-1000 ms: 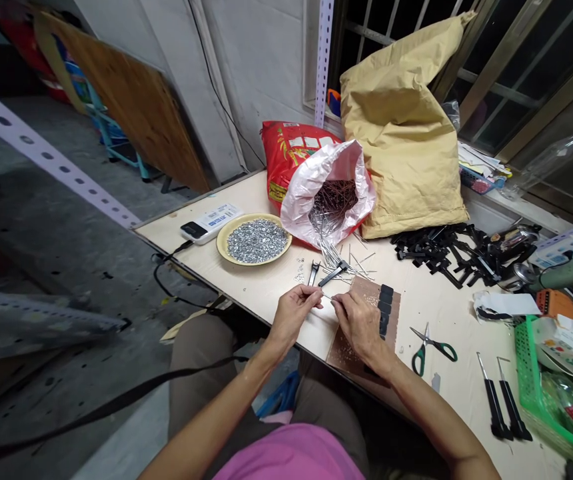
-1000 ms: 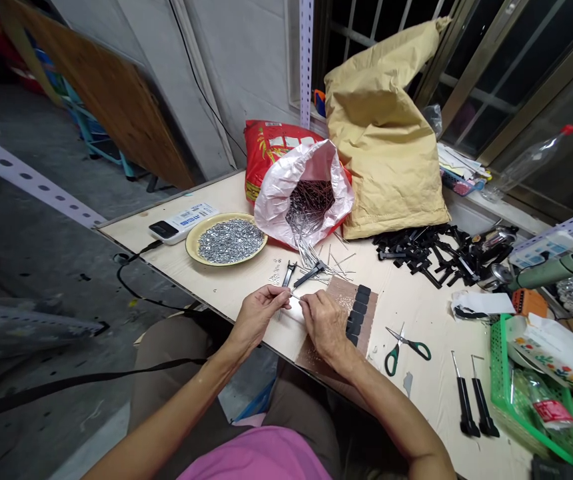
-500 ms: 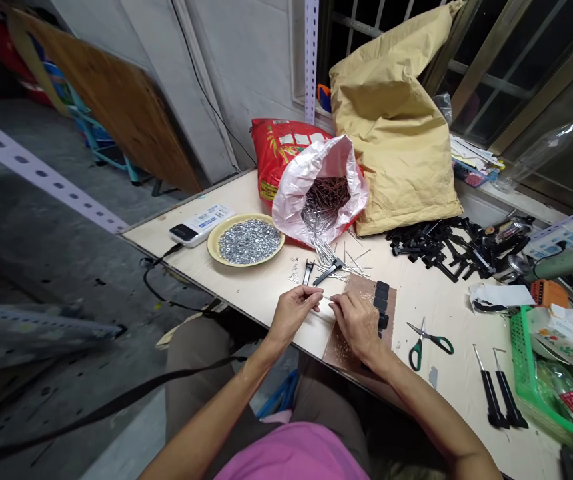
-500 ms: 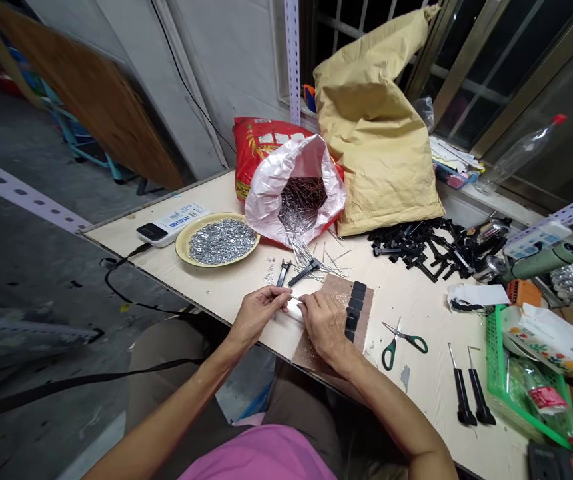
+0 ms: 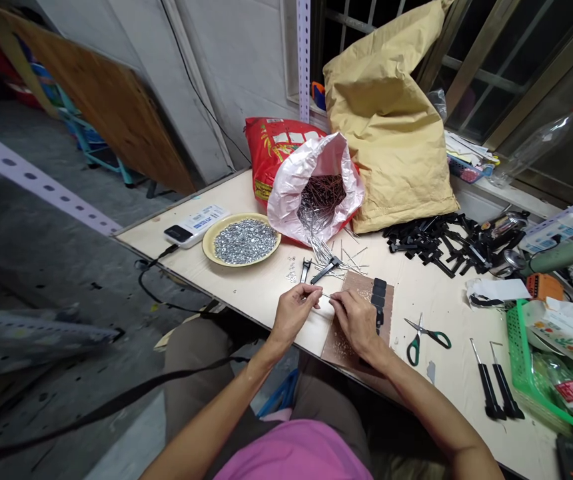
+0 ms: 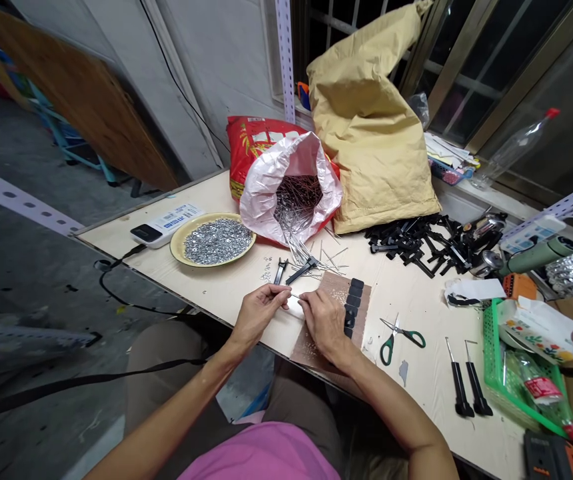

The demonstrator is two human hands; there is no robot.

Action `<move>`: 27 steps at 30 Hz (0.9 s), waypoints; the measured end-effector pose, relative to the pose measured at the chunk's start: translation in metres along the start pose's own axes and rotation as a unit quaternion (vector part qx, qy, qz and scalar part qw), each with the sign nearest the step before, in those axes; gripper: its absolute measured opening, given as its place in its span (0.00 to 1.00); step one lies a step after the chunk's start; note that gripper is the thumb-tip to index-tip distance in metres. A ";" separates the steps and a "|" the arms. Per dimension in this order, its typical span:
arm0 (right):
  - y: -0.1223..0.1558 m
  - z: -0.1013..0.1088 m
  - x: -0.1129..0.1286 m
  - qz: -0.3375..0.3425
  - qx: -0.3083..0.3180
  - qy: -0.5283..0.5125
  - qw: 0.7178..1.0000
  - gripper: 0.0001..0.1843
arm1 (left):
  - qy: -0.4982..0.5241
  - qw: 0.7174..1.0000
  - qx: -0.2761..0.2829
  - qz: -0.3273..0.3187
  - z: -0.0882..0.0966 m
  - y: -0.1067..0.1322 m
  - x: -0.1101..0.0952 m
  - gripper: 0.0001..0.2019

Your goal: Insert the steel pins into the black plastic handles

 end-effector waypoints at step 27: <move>0.015 0.020 0.014 0.151 -0.021 0.148 0.977 0.17 | -0.224 0.934 0.221 -0.170 -0.030 0.007 -0.009 0.16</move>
Point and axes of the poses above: each hand's wrist, its own y-axis away from the middle knuckle, its own z-axis out of the back of the hand, x = y × z, the point moved 7 cm from there along -y, towards the middle knuckle
